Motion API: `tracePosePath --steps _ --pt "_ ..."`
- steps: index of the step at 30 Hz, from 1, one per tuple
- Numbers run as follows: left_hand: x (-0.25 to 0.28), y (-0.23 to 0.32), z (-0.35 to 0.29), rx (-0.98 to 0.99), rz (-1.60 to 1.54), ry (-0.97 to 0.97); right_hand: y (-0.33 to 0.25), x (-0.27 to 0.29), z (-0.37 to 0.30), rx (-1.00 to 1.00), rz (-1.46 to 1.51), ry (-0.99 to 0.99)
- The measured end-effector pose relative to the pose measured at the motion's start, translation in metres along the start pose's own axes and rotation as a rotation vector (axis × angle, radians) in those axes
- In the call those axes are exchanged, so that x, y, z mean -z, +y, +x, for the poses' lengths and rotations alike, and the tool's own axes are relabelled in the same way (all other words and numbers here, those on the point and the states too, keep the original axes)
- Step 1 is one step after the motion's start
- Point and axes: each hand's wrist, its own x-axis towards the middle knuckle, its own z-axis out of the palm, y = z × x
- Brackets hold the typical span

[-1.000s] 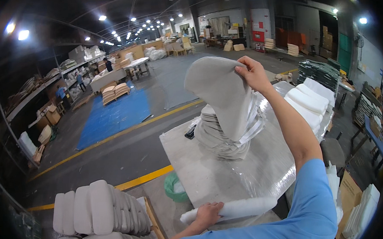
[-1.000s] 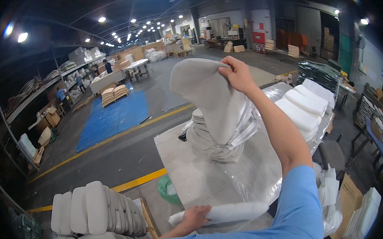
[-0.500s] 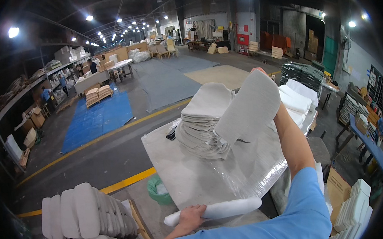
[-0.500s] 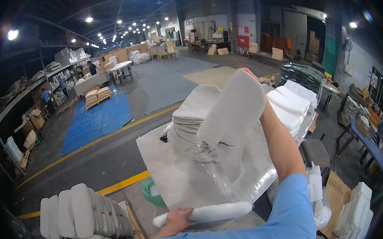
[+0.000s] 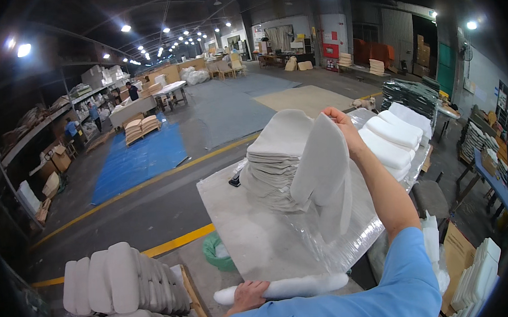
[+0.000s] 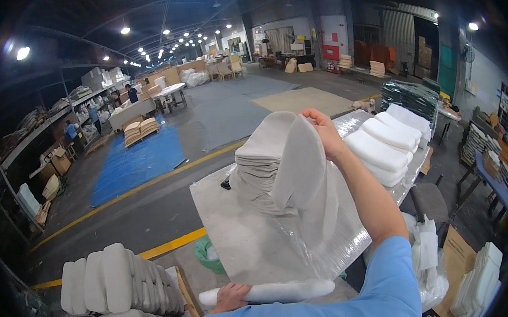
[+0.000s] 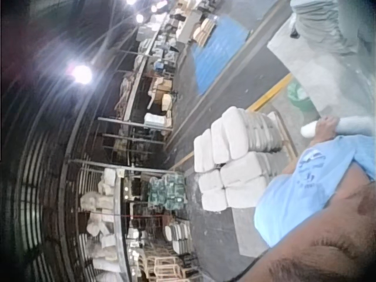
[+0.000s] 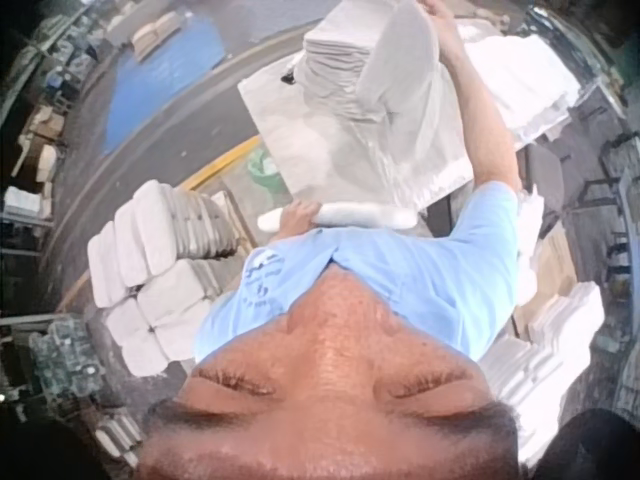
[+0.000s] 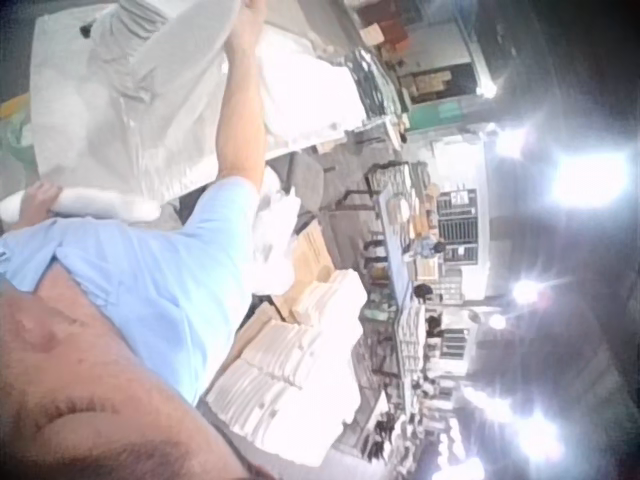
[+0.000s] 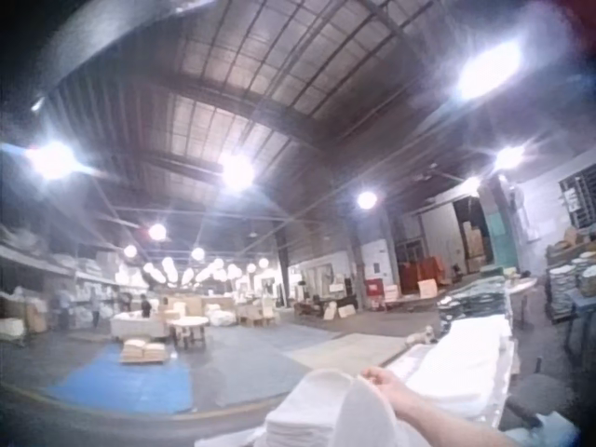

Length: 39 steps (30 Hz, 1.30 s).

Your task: The person repeatedly inserts white foam cushions into gray fabric covers, aligns edges, and stacks the finished items on a table. Other workers are visible nearby handling similar materials.

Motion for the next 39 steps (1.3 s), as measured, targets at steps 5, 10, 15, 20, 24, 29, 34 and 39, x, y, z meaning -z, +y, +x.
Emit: tracePosePath --steps 5,10,15,20,24,29,34,39 --pt "0.000 -0.005 0.002 0.031 -0.007 -0.066 0.001 -0.021 0.006 0.038 -0.158 -0.040" --pt "0.000 -0.005 0.020 -0.057 -0.162 -0.300 0.015 -0.024 0.008 0.142 -0.421 -0.072" --pt "0.030 -0.033 0.060 0.095 -0.784 -0.363 0.017 -0.065 -0.004 0.192 -0.499 -0.168" --pt "0.043 -0.017 0.136 0.257 -1.222 0.247 0.027 -0.103 -0.027 0.103 -0.496 -0.270" --pt "0.072 -0.026 0.174 0.365 -1.514 0.515 0.041 -0.095 -0.042 0.104 -0.359 -0.245" --pt "0.114 -0.064 0.179 0.240 -1.363 0.776 0.068 -0.082 -0.071 0.049 -0.078 -0.250" --pt "0.121 -0.056 0.176 0.049 -1.744 0.486 0.112 -0.063 -0.106 -0.115 0.082 -0.296" --pt "0.076 -0.051 0.135 -0.023 -2.221 -0.041 0.141 -0.060 -0.125 -0.143 0.008 -0.215"
